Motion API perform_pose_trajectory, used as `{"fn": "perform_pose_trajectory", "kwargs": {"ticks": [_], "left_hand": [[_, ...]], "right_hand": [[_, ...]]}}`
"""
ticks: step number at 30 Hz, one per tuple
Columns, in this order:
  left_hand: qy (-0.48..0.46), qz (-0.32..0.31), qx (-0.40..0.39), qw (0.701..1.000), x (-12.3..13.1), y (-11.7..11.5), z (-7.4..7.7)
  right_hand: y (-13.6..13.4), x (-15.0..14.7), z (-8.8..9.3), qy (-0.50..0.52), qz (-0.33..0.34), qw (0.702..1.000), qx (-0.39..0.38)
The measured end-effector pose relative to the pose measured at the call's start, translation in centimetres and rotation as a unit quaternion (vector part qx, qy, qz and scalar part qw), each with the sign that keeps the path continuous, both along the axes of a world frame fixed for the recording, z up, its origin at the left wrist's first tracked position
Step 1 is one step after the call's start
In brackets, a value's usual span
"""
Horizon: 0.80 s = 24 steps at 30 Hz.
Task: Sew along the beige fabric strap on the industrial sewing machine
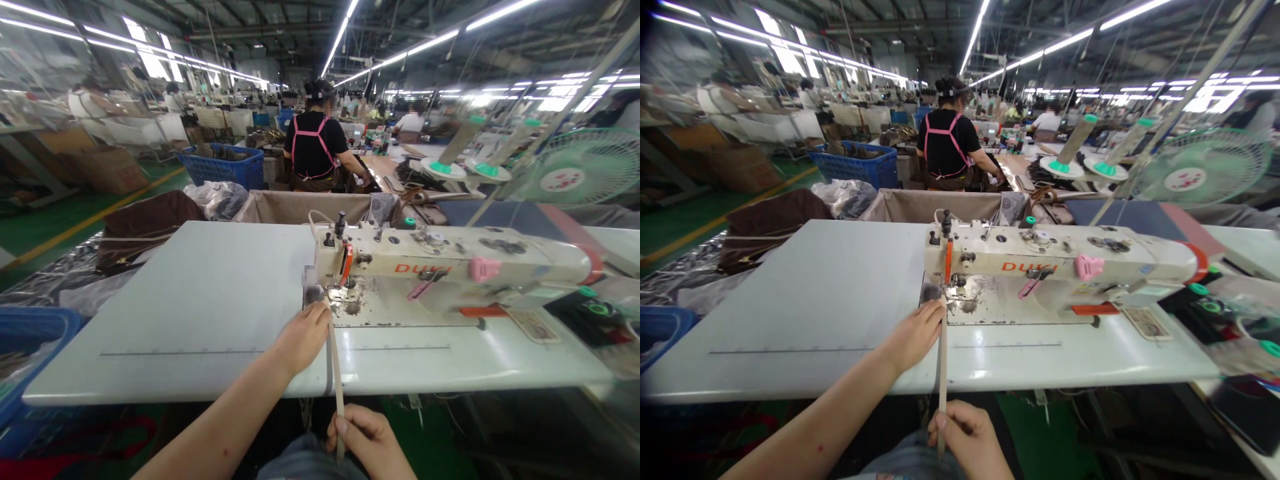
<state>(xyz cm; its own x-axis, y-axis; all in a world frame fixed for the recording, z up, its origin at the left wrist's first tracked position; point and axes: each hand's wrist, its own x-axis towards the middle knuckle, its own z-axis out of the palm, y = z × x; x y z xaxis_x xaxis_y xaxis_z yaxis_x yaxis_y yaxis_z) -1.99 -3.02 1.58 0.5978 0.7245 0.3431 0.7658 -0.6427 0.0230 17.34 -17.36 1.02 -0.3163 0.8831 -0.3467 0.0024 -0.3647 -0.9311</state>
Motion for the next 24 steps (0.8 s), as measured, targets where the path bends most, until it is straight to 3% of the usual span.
{"fn": "perform_pose_trajectory", "kwargs": {"ticks": [3,8,11,13,18,24], "left_hand": [[0.016,0.000,0.014,1.000,-0.1,-0.1,-0.3],[0.052,-0.017,0.026,0.998,-0.3,-0.3,-0.1],[0.054,-0.018,0.024,0.998,-0.2,-0.4,0.4],[0.054,-0.022,0.020,0.998,-0.2,-0.5,0.6],[0.011,-0.012,0.013,1.000,-0.1,-0.5,0.8],[-0.009,-0.017,0.001,1.000,-0.1,-0.3,0.8]], "right_hand": [[-0.5,0.0,0.5,-0.013,0.011,1.000,0.021],[-0.7,-0.4,-0.7,-0.040,0.016,0.994,0.097],[-0.3,-0.5,-0.5,-0.059,-0.004,0.988,0.141],[0.0,-0.6,0.4,-0.065,-0.013,0.990,0.125],[0.5,-1.2,2.9,0.029,-0.068,0.997,-0.026],[0.6,-2.0,3.0,0.046,-0.088,0.995,-0.034]]}}
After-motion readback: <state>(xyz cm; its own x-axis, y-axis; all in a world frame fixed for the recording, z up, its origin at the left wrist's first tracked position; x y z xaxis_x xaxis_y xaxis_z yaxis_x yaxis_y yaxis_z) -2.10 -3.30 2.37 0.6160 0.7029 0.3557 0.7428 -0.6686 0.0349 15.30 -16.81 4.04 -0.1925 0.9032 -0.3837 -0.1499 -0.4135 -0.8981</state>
